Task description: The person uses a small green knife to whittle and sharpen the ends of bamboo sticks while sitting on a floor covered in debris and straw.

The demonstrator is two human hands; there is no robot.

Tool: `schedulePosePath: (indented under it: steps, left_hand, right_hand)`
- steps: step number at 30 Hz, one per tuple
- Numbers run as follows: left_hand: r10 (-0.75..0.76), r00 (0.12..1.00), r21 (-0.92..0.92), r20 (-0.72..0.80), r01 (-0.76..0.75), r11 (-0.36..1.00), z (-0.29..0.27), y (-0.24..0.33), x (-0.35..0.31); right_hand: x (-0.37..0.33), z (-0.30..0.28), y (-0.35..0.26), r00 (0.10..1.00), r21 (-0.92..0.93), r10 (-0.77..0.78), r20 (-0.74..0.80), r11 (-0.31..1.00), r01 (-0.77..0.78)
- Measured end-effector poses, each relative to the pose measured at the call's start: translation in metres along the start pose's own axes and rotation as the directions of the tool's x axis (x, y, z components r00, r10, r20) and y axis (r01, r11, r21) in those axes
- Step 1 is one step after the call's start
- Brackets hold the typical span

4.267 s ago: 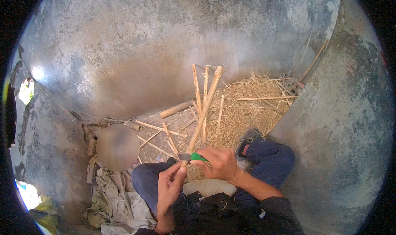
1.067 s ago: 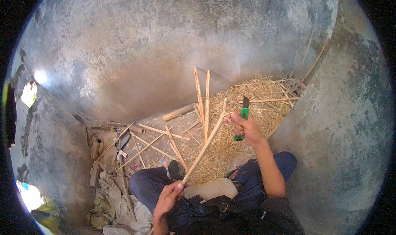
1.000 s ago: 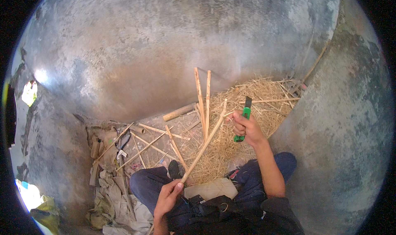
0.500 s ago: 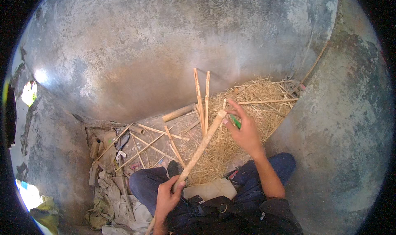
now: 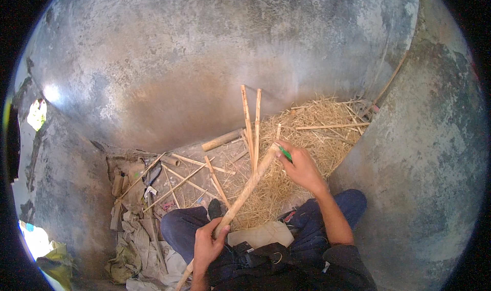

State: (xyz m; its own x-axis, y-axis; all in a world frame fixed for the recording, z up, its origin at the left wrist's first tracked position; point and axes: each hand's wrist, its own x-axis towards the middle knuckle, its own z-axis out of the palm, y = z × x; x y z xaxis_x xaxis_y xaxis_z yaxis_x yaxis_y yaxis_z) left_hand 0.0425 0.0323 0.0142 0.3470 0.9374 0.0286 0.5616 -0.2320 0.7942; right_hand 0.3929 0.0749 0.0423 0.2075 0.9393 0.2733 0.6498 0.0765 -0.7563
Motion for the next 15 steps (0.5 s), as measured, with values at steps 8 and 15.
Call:
schedulePosePath:
  steps: [8, 15]
  left_hand:
    - [-0.011, 0.996, -0.047, 0.086, 0.015, 0.999, -0.010, -0.009, -0.005]
    - [-0.056, 0.975, -0.100, 0.214, 0.079, 0.992, -0.024, -0.010, -0.005]
  right_hand:
    - [-0.002, -0.015, 0.021, 0.980, -0.131, -0.151, 0.129, 0.977, 0.168]
    - [-0.002, -0.027, 0.022, 0.943, -0.289, -0.180, 0.281, 0.921, 0.262]
